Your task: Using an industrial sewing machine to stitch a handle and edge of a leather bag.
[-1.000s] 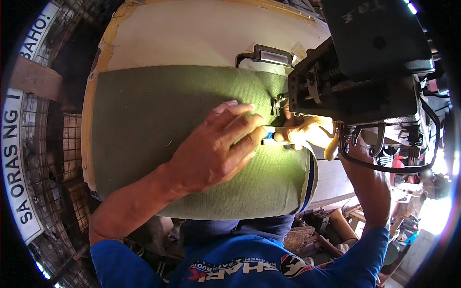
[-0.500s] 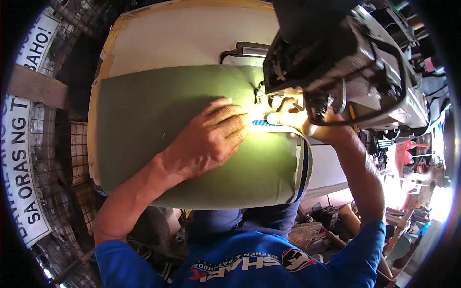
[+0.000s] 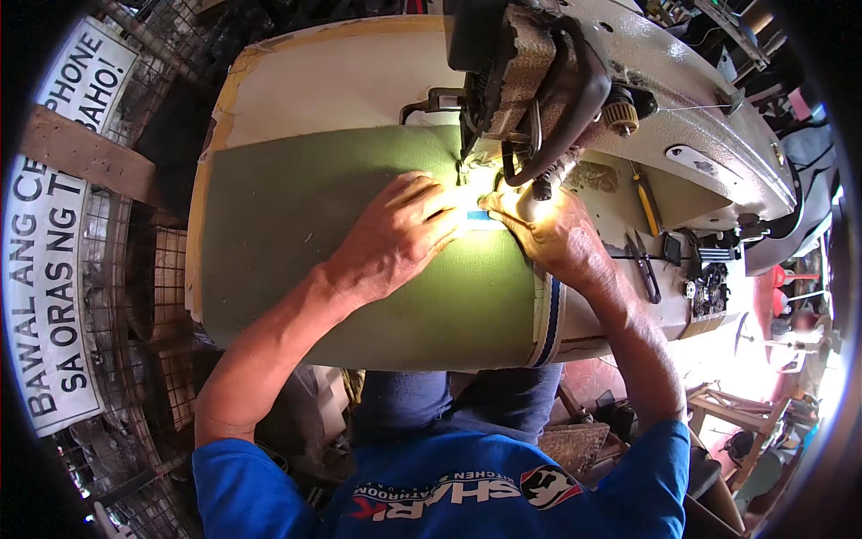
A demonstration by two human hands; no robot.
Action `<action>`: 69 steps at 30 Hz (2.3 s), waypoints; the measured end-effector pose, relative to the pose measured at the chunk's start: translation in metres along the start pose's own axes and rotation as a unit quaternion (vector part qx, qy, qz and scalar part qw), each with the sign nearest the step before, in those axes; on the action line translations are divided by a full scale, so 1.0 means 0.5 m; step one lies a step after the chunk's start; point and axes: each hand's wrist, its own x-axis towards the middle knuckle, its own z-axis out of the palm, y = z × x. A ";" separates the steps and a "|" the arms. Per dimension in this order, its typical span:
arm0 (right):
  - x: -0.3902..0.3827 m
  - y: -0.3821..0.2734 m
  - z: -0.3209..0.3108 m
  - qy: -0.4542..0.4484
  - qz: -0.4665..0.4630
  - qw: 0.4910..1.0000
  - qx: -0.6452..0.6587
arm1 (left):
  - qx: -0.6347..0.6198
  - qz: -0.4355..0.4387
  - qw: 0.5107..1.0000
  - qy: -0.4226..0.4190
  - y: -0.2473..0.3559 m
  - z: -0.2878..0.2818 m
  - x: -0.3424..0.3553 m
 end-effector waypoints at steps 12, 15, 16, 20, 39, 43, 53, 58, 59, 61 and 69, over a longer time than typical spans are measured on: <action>0.057 0.015 0.002 0.066 0.137 0.934 0.323 | 0.070 -0.029 0.997 -0.029 0.037 0.007 -0.021; 0.066 0.034 0.008 0.132 0.026 0.959 0.248 | 0.018 -0.083 0.996 -0.032 0.045 0.005 -0.022; 0.066 0.044 0.003 0.120 -0.094 0.987 0.055 | 0.014 -0.082 0.996 -0.037 0.044 0.004 -0.021; 0.059 0.076 -0.012 0.072 -0.236 0.952 -0.183 | 0.013 -0.089 0.995 -0.043 0.042 0.007 -0.021; 0.023 0.020 -0.027 0.052 -0.035 0.992 0.107 | -0.008 -0.065 0.997 -0.043 0.020 0.012 -0.021; 0.017 0.021 -0.014 0.035 0.024 0.985 0.167 | 0.006 -0.081 0.996 -0.021 0.032 0.015 -0.022; -0.017 -0.070 0.010 0.029 -0.133 0.987 0.086 | -0.023 -0.103 0.994 -0.009 0.038 0.016 -0.028; -0.033 -0.071 0.011 0.017 -0.200 0.978 -0.065 | -0.025 -0.097 0.995 -0.015 0.037 0.016 -0.030; -0.033 -0.068 0.010 0.009 -0.204 0.975 -0.083 | -0.015 -0.100 0.995 -0.018 0.038 0.017 -0.031; -0.033 -0.067 0.007 0.016 -0.203 0.977 -0.065 | -0.009 -0.111 0.993 -0.031 0.038 0.016 -0.032; -0.026 -0.078 0.004 0.011 -0.231 0.970 -0.070 | -0.020 -0.103 0.994 -0.025 0.038 0.009 -0.028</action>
